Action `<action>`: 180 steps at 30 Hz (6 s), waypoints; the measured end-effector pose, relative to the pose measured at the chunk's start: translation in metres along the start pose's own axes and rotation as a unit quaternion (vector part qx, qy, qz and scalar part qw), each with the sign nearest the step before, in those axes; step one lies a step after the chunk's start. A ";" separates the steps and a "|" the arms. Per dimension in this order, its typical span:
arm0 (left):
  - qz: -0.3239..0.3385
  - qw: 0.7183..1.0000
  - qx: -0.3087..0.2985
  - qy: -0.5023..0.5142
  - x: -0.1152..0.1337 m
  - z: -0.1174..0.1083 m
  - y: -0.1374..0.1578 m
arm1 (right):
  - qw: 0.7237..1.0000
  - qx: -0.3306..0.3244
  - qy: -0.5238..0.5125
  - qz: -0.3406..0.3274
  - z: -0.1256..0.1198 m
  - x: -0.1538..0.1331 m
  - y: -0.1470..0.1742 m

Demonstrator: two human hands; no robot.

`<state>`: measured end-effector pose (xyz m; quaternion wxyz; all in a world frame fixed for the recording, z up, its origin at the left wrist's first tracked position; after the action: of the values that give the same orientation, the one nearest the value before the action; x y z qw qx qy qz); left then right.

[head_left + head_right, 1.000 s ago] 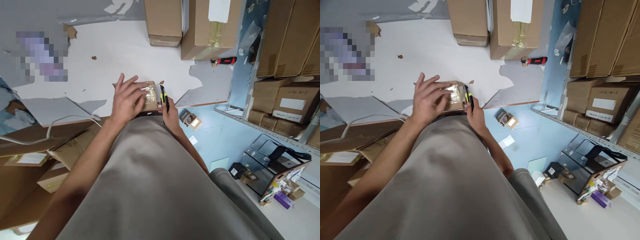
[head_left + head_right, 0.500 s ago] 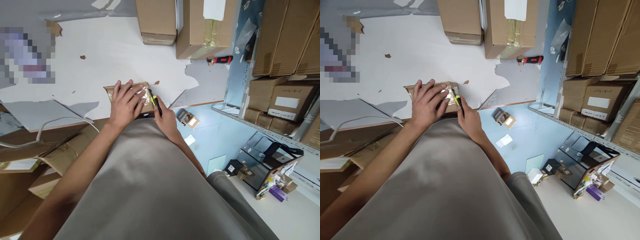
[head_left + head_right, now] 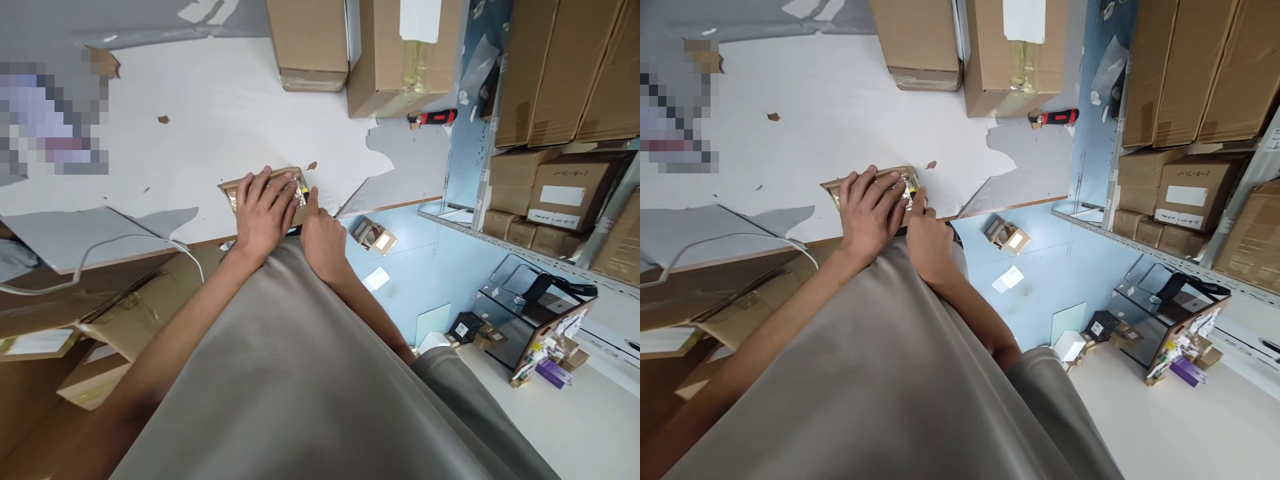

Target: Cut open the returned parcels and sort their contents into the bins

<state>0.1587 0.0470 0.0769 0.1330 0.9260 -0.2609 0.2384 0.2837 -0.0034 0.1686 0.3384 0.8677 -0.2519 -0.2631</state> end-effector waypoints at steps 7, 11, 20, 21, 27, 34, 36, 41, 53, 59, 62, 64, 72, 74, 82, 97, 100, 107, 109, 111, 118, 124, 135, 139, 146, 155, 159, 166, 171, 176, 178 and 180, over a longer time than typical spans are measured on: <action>0.014 0.999 -0.008 0.035 -0.001 0.011 0.004 | 0.997 -0.025 0.030 0.060 -0.004 0.011 0.017; 0.022 0.998 -0.011 0.052 -0.002 0.014 0.003 | 0.998 -0.015 0.027 0.053 -0.002 0.008 0.009; 0.001 0.999 -0.007 0.054 -0.005 0.002 -0.003 | 0.988 -0.065 0.049 0.132 0.012 0.062 0.022; 0.003 0.999 -0.003 0.052 -0.005 0.000 -0.004 | 0.989 -0.045 0.050 0.132 0.006 0.065 0.023; 0.009 0.998 -0.027 0.064 -0.007 -0.001 -0.006 | 0.999 0.035 0.012 0.008 -0.018 0.047 0.025; 0.025 0.996 -0.031 0.082 -0.012 0.007 -0.008 | 1.000 0.015 -0.007 0.000 -0.007 0.032 0.019; 0.023 0.997 -0.030 0.067 -0.014 0.009 -0.009 | 1.000 0.007 -0.012 0.007 -0.010 0.031 0.021; 0.024 0.998 -0.023 0.052 -0.015 0.007 -0.009 | 0.999 -0.015 -0.045 -0.001 -0.019 0.029 0.029; 0.021 0.999 0.003 0.045 -0.010 0.015 -0.009 | 0.998 -0.016 0.022 0.049 -0.001 0.004 0.023; 0.016 0.998 0.010 0.068 -0.005 0.015 -0.005 | 0.998 -0.032 0.011 0.054 0.001 0.016 0.027; 0.006 0.997 0.011 0.075 -0.005 0.014 -0.005 | 0.998 -0.031 0.011 0.054 0.002 0.021 0.029; 0.004 0.997 0.013 0.076 -0.006 0.013 -0.004 | 0.998 -0.032 0.010 0.053 0.002 0.022 0.030; 0.014 0.997 -0.003 0.081 -0.007 0.009 -0.005 | 0.998 -0.043 -0.007 0.045 -0.004 0.023 0.031; 0.011 0.996 -0.001 0.087 -0.007 0.008 -0.005 | 0.998 -0.040 -0.010 0.040 -0.007 0.021 0.031; 0.022 0.997 0.011 0.078 -0.008 0.010 -0.003 | 0.999 -0.020 0.015 0.040 -0.002 0.016 0.018; 0.017 0.997 -0.014 0.078 -0.008 0.014 -0.006 | 0.998 -0.016 0.020 0.059 -0.012 0.016 0.004; 0.021 0.997 0.004 0.071 -0.004 0.012 -0.007 | 0.998 -0.005 0.018 0.060 -0.010 0.022 -0.004; -0.004 0.990 0.116 0.076 -0.022 -0.027 0.012 | 0.985 0.039 -0.170 -0.012 -0.014 0.066 0.000; -0.048 0.984 0.152 0.083 -0.041 -0.041 0.027 | 0.965 0.072 -0.249 -0.035 -0.016 0.081 -0.005; -0.086 0.979 0.147 0.109 -0.060 -0.047 0.042 | 0.947 0.109 -0.293 -0.068 -0.018 0.091 -0.013; -0.117 0.956 0.020 0.267 -0.082 -0.021 0.063 | 0.953 0.168 -0.168 -0.185 -0.003 0.062 -0.036; -0.156 0.955 0.008 0.252 -0.088 0.000 0.051 | 0.970 0.164 -0.066 -0.167 0.034 0.039 -0.040; -0.054 0.970 -0.023 0.234 -0.094 0.012 0.047 | 0.965 0.195 -0.094 -0.148 0.036 0.039 -0.036; 0.018 0.977 -0.028 0.212 -0.081 -0.011 0.026 | 0.960 0.196 -0.129 -0.151 0.025 0.042 -0.035; 0.043 0.982 0.000 0.183 -0.082 -0.051 0.039 | 0.942 0.208 -0.184 -0.188 0.015 0.012 0.002; 0.026 0.989 0.019 0.146 -0.094 -0.063 0.040 | 0.972 0.075 -0.094 -0.203 0.046 -0.045 0.054; 0.032 0.991 -0.005 0.127 -0.094 -0.064 0.038 | 0.986 0.048 0.022 -0.159 0.043 -0.051 0.053; 0.058 0.994 -0.050 0.084 -0.088 -0.057 0.026 | 0.964 0.037 0.190 -0.184 0.027 -0.043 0.031; 0.035 0.996 -0.054 0.059 -0.075 -0.047 0.002 | 0.967 0.053 0.145 -0.202 0.012 -0.017 -0.001; 0.023 0.995 -0.067 0.070 -0.056 -0.021 -0.014 | 0.984 0.102 0.016 -0.146 0.004 0.028 -0.030; 0.003 0.996 -0.066 0.066 -0.062 -0.016 -0.005 | 0.978 0.118 -0.047 -0.163 0.005 0.041 -0.038; -0.034 0.996 -0.062 0.045 -0.082 -0.018 0.014 | 0.966 0.112 -0.106 -0.208 0.011 0.046 -0.045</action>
<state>0.0829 0.0766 0.0525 0.2101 0.9126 -0.2368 0.2588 0.3217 -0.0074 0.1156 0.1484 0.9006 -0.1283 -0.3879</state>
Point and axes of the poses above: each hand's wrist, its own y-axis away from the middle knuckle, its own z-axis out of the palm, x = y × z, the point moved 5 cm from there along -y, towards the middle knuckle, and after that the axes turned 15 degrees about -y, right-handed, at the moved point
